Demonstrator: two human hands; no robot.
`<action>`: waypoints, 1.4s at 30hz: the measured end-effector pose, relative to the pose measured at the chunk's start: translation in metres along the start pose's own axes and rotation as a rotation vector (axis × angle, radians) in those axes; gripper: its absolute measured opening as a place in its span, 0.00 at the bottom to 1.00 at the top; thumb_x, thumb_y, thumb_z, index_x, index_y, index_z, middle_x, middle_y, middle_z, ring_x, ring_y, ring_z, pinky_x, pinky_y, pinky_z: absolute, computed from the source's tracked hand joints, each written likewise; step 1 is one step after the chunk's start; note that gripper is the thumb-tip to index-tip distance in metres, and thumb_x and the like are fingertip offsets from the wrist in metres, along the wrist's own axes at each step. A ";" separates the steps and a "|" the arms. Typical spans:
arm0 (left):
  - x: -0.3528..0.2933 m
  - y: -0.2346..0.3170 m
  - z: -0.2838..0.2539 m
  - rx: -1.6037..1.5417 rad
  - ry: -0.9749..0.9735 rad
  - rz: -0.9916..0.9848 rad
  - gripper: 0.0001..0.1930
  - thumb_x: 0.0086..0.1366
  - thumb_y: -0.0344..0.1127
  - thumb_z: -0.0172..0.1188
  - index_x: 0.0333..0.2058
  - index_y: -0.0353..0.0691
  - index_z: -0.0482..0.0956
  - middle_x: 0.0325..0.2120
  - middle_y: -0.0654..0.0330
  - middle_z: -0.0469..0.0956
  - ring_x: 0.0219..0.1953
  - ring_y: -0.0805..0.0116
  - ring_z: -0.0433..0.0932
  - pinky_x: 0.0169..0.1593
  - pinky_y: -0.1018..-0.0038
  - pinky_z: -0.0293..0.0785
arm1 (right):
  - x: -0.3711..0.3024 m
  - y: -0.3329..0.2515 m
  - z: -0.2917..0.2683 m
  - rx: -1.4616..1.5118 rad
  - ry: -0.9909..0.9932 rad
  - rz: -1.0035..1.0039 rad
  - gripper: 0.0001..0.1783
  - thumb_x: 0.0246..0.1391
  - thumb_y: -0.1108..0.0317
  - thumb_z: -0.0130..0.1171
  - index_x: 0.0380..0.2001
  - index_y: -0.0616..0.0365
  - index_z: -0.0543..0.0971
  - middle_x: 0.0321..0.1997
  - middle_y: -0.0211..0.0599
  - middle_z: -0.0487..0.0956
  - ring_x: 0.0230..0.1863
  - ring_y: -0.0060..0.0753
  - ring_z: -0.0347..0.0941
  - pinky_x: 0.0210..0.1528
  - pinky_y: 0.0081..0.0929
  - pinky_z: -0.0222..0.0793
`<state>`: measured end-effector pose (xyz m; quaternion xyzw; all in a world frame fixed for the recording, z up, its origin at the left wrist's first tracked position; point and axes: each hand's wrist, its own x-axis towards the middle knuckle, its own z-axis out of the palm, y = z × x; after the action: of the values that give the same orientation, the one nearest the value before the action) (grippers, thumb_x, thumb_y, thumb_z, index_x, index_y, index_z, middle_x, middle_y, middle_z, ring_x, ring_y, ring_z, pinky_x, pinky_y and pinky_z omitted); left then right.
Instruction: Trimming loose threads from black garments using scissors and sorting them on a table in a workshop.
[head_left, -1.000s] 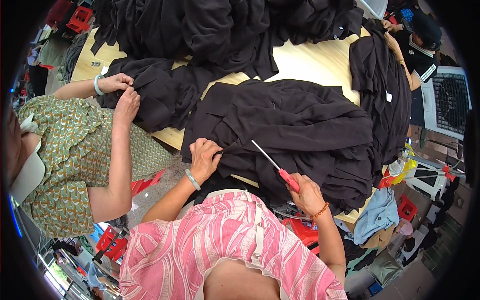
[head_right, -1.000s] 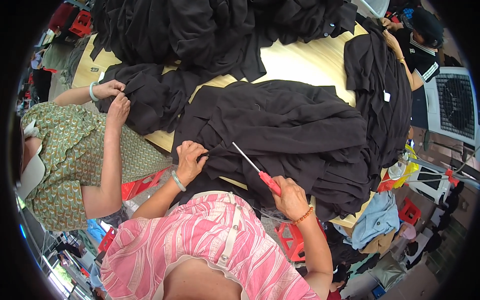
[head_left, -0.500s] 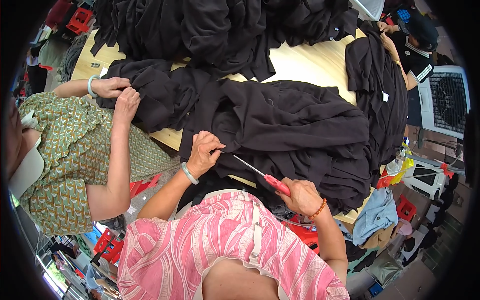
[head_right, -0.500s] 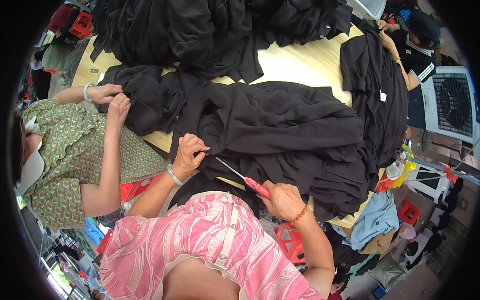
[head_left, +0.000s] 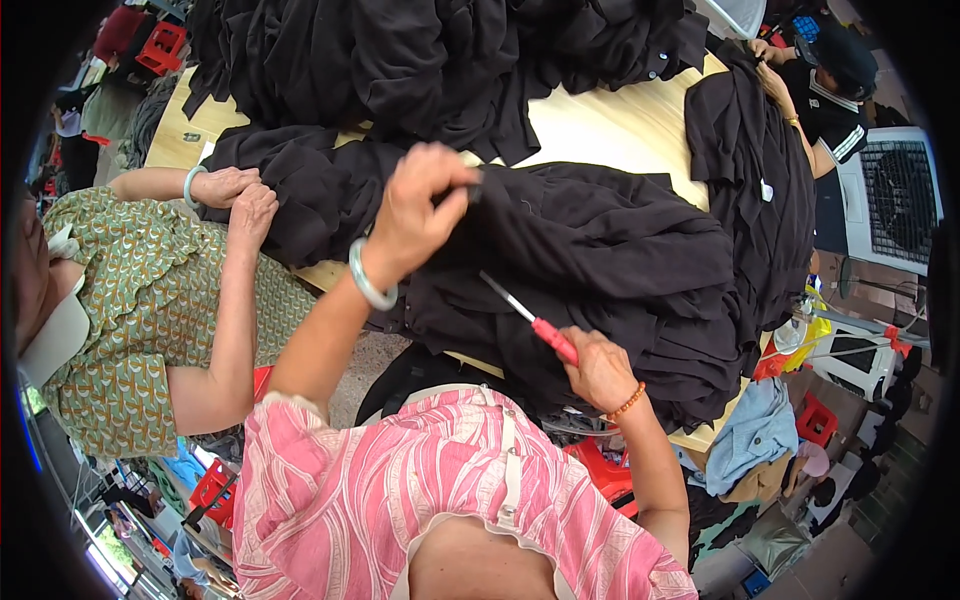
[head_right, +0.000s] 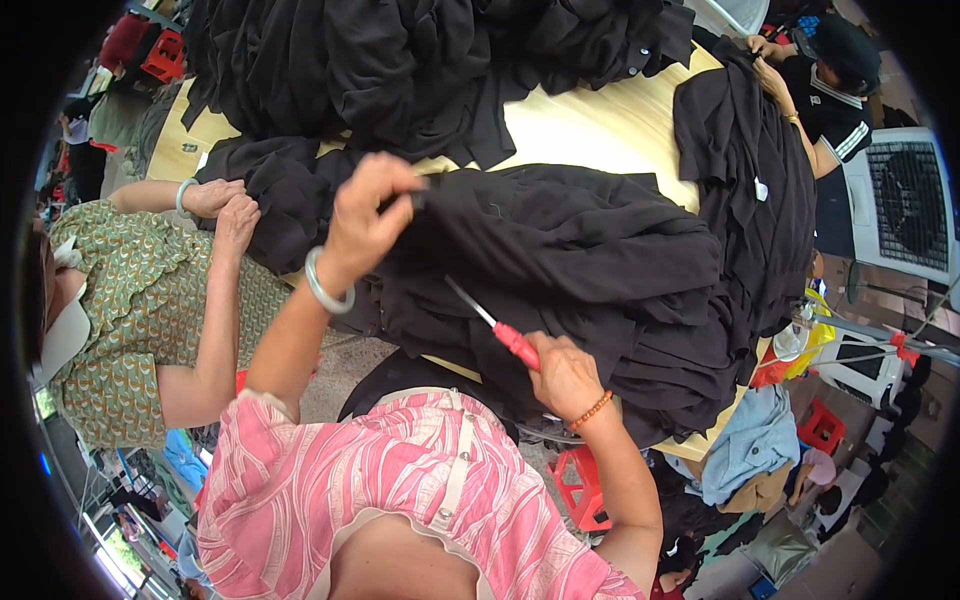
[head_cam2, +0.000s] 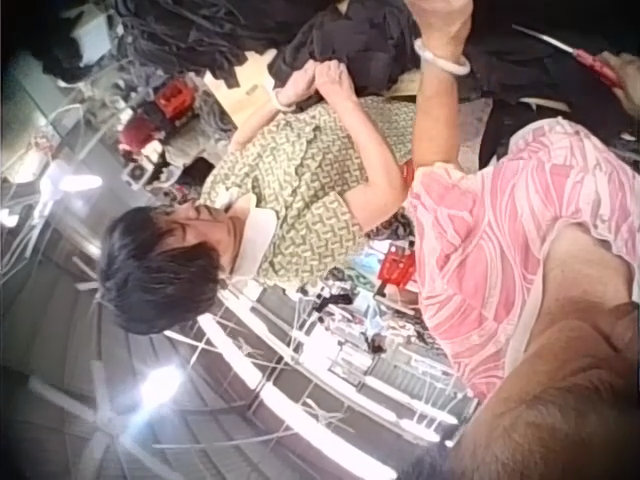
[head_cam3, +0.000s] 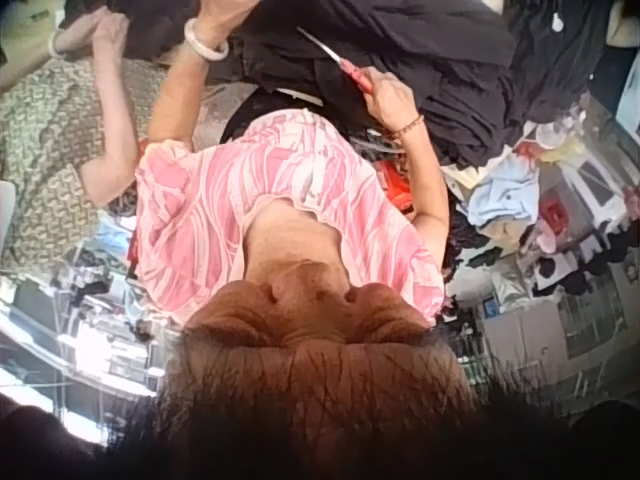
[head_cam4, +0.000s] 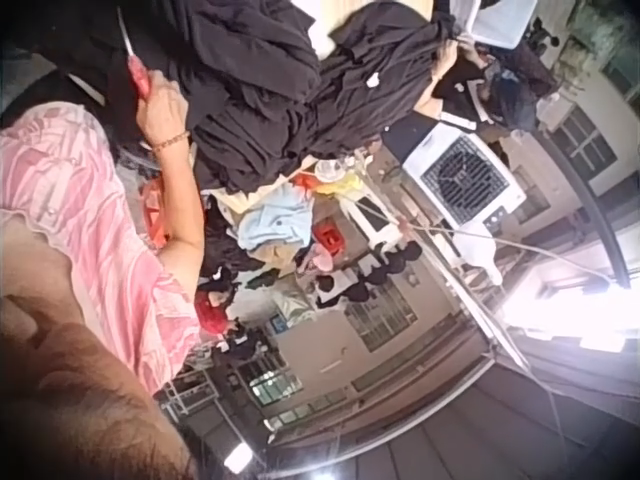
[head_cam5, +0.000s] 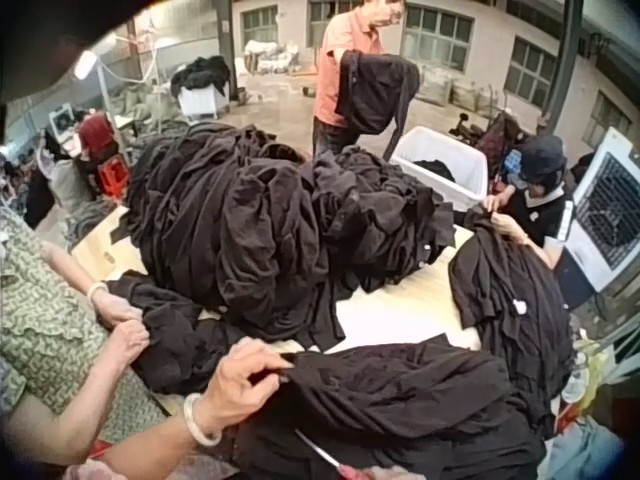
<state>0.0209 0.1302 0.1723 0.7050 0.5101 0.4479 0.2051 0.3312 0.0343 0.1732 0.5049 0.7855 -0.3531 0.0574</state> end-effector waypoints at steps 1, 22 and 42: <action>0.028 0.008 -0.003 -0.037 0.054 0.055 0.07 0.51 0.22 0.59 0.31 0.36 0.79 0.30 0.56 0.78 0.36 0.55 0.75 0.43 0.67 0.70 | 0.006 0.003 -0.002 0.013 0.064 0.013 0.17 0.52 0.72 0.58 0.46 0.55 0.76 0.35 0.49 0.80 0.40 0.55 0.77 0.43 0.47 0.74; -0.155 -0.008 0.016 0.261 -0.207 -0.447 0.10 0.50 0.26 0.66 0.33 0.39 0.78 0.30 0.57 0.75 0.39 0.55 0.74 0.46 0.64 0.66 | 0.039 0.018 0.063 0.060 0.415 0.153 0.26 0.45 0.57 0.72 0.39 0.64 0.73 0.36 0.54 0.78 0.41 0.60 0.74 0.43 0.47 0.71; -0.103 -0.075 0.034 0.005 -0.038 -0.655 0.24 0.54 0.33 0.68 0.50 0.35 0.74 0.40 0.50 0.74 0.42 0.56 0.75 0.48 0.66 0.74 | 0.077 0.062 -0.072 0.193 0.969 0.139 0.10 0.60 0.71 0.59 0.41 0.65 0.80 0.32 0.44 0.83 0.34 0.36 0.80 0.40 0.29 0.73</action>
<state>0.0012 0.0724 0.0552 0.5124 0.7070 0.3435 0.3460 0.3647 0.1514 0.1611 0.6650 0.6502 -0.1444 -0.3378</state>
